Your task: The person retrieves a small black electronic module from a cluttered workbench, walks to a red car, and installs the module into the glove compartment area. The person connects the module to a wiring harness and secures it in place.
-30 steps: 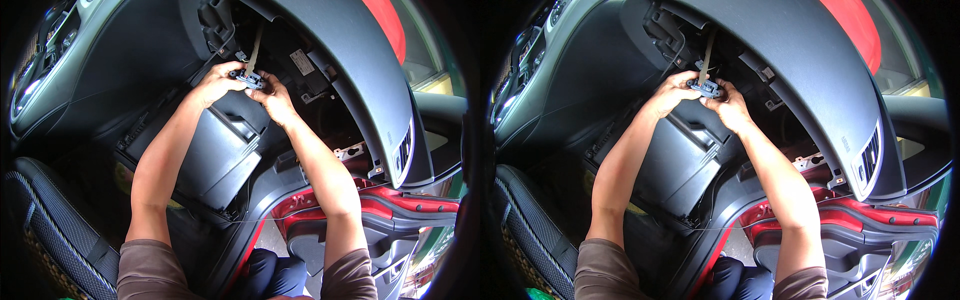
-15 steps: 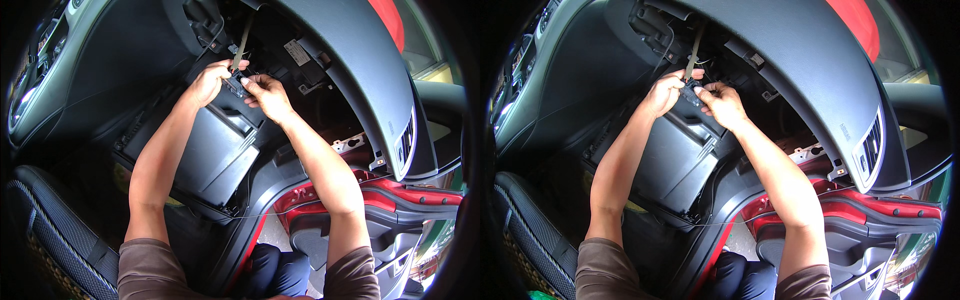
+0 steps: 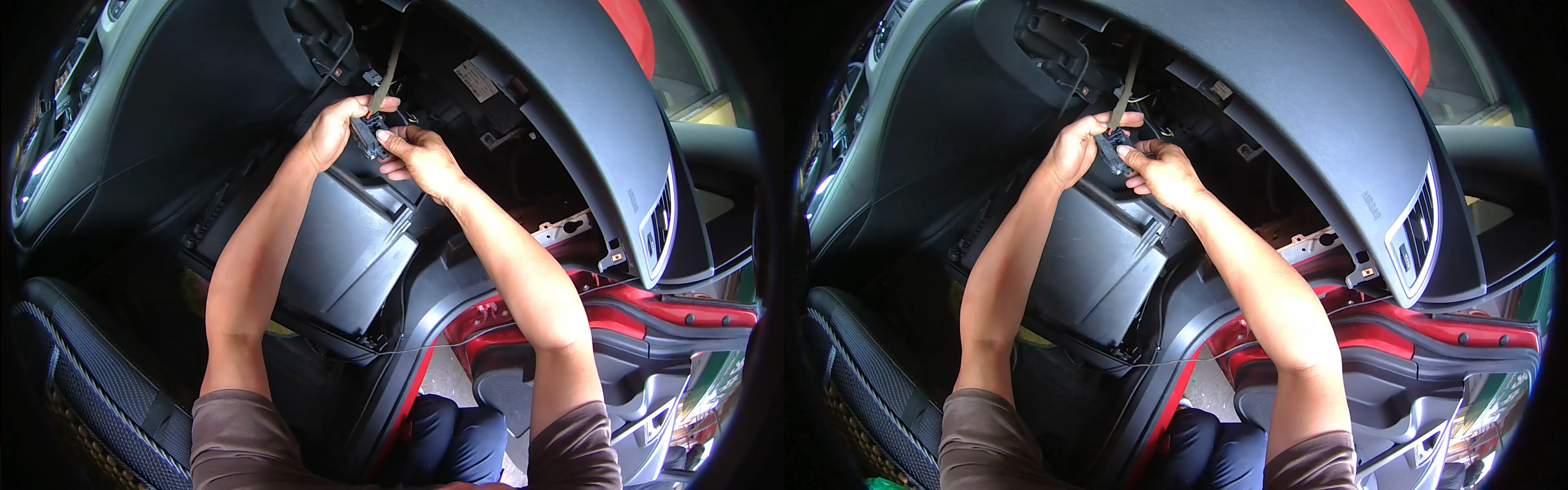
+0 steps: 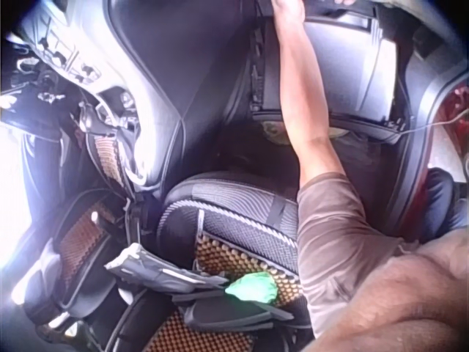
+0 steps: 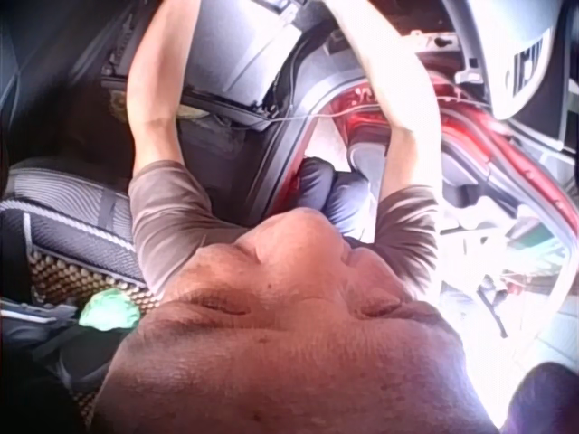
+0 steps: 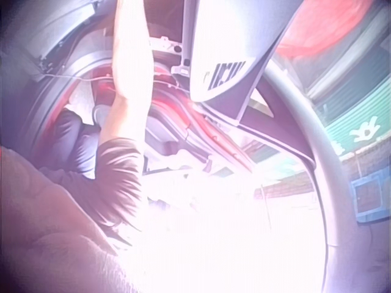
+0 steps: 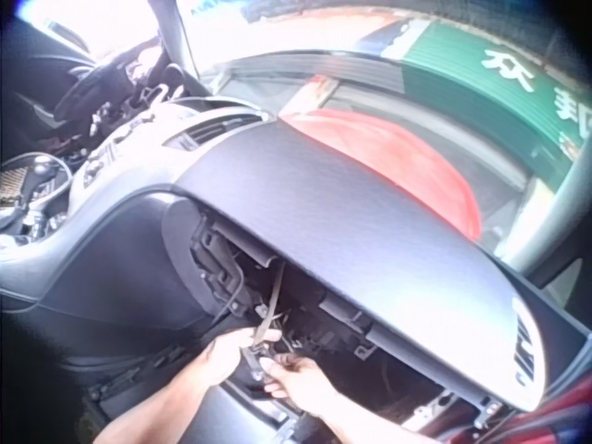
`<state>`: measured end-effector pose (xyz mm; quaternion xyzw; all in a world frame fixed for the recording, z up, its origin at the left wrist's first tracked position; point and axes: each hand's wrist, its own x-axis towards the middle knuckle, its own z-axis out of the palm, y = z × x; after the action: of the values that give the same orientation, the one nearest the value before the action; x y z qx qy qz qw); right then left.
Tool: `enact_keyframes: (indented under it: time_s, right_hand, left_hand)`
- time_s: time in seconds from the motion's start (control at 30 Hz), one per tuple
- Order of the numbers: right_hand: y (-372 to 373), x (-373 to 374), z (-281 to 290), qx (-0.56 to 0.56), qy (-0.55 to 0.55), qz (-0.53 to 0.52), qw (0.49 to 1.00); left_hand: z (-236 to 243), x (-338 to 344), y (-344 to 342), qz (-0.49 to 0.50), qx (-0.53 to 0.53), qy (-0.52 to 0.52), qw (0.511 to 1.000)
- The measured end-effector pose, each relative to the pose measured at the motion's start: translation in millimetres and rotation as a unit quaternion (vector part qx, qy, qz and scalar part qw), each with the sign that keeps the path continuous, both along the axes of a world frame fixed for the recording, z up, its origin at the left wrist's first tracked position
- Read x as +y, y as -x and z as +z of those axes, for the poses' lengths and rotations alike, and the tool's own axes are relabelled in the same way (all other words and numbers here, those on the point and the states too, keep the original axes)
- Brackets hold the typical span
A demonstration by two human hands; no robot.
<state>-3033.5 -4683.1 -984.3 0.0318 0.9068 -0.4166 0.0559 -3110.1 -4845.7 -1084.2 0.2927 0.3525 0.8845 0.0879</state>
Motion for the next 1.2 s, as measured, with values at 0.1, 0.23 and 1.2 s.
enact_keyframes:
  time_s: [0.1,0.23,1.2]
  right_hand:
    - [1.7,4.4,0.2,0.003,0.014,-0.011,1.000]
    - [7.5,5.5,-1.0,0.001,0.012,-0.023,1.000]
    - [18.3,11.9,-14.7,0.133,-0.099,-0.012,0.986]
  left_hand:
    - [0.0,3.8,1.9,-0.006,0.015,-0.009,1.000]
    - [-1.3,6.0,8.1,0.002,0.037,-0.005,0.999]
    - [-2.3,3.1,9.3,0.025,-0.018,0.017,0.999]
